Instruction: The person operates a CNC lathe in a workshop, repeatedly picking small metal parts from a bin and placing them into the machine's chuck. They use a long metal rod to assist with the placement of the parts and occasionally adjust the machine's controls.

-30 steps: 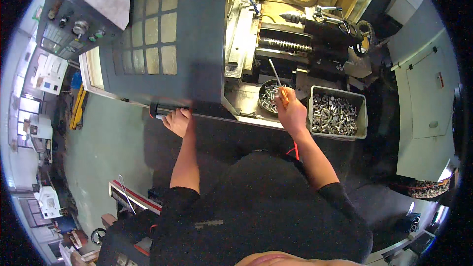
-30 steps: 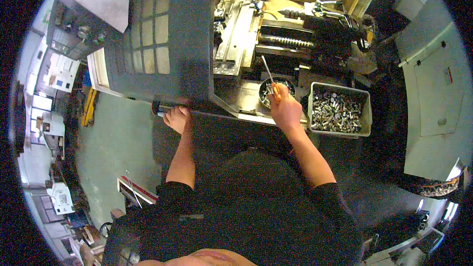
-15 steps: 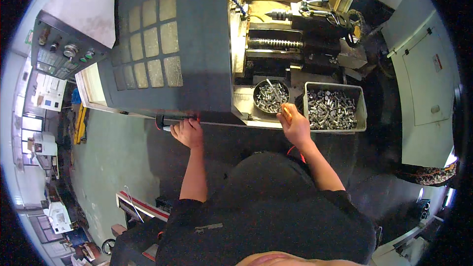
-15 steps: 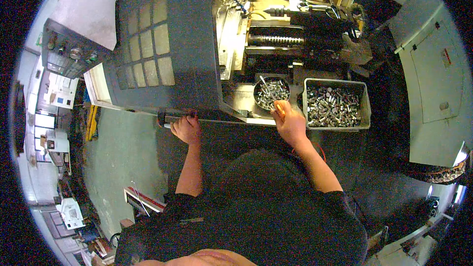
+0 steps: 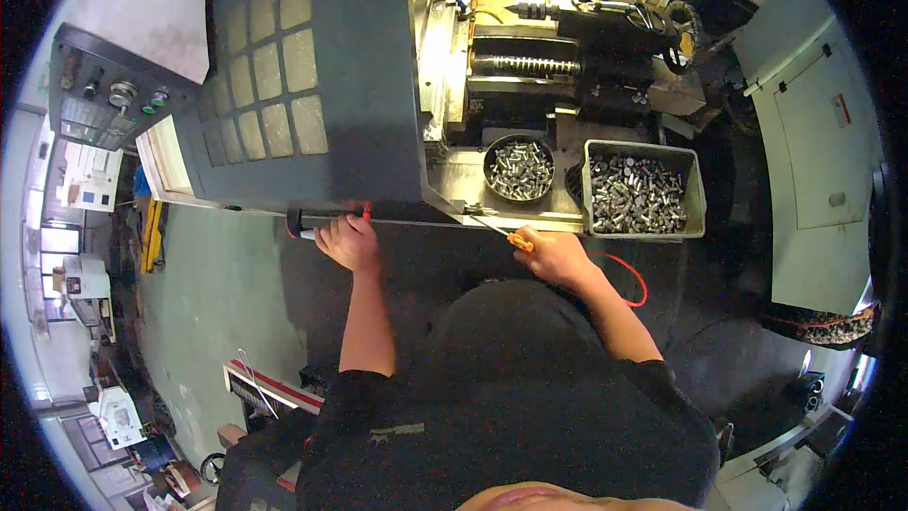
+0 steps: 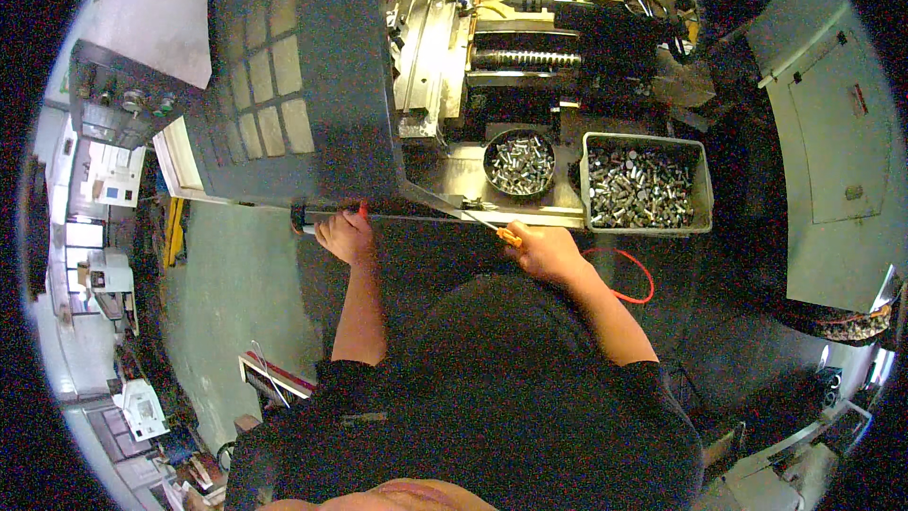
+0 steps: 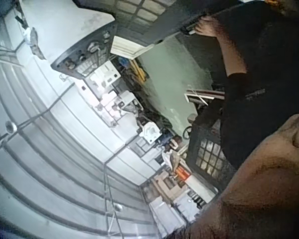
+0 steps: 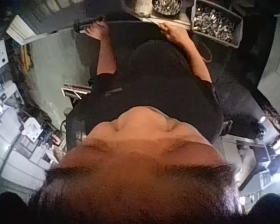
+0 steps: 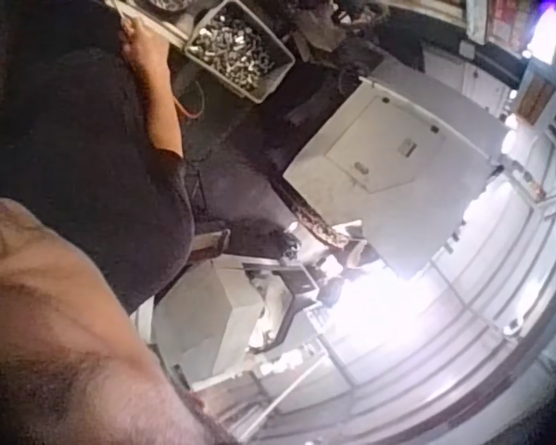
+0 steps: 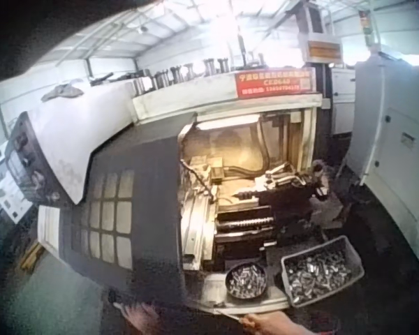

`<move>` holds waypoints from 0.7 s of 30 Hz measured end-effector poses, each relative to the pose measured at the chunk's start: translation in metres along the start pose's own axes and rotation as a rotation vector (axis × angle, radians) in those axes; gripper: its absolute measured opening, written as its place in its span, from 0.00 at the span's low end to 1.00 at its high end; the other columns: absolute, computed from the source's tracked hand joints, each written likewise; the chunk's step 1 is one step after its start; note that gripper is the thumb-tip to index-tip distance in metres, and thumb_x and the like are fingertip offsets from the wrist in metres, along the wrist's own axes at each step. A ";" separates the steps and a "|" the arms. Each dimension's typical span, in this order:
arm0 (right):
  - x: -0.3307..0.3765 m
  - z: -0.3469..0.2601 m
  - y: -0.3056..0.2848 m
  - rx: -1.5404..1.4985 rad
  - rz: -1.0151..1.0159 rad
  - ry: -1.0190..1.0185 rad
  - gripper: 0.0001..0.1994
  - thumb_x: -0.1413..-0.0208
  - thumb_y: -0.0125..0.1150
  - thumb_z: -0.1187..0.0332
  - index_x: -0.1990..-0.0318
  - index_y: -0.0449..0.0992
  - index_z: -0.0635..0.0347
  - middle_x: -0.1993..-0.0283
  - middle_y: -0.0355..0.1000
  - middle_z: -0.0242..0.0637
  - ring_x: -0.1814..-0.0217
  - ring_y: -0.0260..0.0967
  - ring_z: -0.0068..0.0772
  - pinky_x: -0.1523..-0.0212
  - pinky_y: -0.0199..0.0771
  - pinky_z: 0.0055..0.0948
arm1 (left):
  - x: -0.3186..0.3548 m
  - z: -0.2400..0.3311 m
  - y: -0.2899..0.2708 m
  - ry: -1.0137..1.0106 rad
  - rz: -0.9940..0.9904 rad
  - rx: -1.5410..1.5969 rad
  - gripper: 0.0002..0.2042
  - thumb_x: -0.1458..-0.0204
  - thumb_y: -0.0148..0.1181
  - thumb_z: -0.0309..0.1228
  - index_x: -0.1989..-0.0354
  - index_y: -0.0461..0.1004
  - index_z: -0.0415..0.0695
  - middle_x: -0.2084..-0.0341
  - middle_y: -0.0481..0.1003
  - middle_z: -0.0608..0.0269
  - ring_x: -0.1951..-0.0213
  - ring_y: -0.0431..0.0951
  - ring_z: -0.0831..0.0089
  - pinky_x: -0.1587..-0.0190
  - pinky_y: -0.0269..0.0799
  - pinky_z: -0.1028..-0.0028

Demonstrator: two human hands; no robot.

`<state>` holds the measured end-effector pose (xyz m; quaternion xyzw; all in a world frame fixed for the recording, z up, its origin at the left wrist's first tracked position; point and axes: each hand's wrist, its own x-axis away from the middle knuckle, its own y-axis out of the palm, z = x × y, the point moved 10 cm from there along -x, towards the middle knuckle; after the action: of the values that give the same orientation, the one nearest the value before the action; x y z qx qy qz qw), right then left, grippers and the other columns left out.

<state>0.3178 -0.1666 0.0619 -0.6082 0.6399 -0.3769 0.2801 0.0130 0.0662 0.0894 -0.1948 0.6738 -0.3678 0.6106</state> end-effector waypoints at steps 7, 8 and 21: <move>-0.002 0.016 -0.002 0.090 0.046 0.146 0.16 0.41 0.62 0.56 0.52 0.66 0.50 0.67 0.78 0.46 0.66 0.78 0.55 0.68 0.74 0.52 | -0.011 -0.028 0.012 -0.052 -0.044 -0.028 0.16 0.45 0.48 0.36 0.72 0.81 0.40 0.69 0.81 0.54 0.60 0.77 0.51 0.35 0.62 0.49; -0.002 0.014 -0.004 0.092 0.075 0.152 0.15 0.41 0.62 0.57 0.53 0.66 0.50 0.68 0.78 0.46 0.66 0.77 0.55 0.68 0.74 0.52 | -0.014 -0.029 0.009 -0.057 -0.030 -0.020 0.17 0.44 0.48 0.36 0.72 0.81 0.40 0.69 0.81 0.54 0.60 0.77 0.51 0.35 0.62 0.49; -0.066 -0.104 0.005 0.109 0.150 -0.243 0.10 0.41 0.58 0.62 0.61 0.70 0.58 0.75 0.76 0.47 0.74 0.77 0.51 0.76 0.75 0.49 | -0.028 -0.098 0.048 -0.045 -0.090 -0.056 0.19 0.41 0.47 0.39 0.69 0.81 0.39 0.67 0.81 0.51 0.55 0.77 0.49 0.35 0.61 0.51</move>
<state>0.2371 -0.0869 0.1094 -0.5839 0.6235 -0.3129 0.4153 -0.0674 0.1433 0.0716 -0.2499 0.6607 -0.3713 0.6026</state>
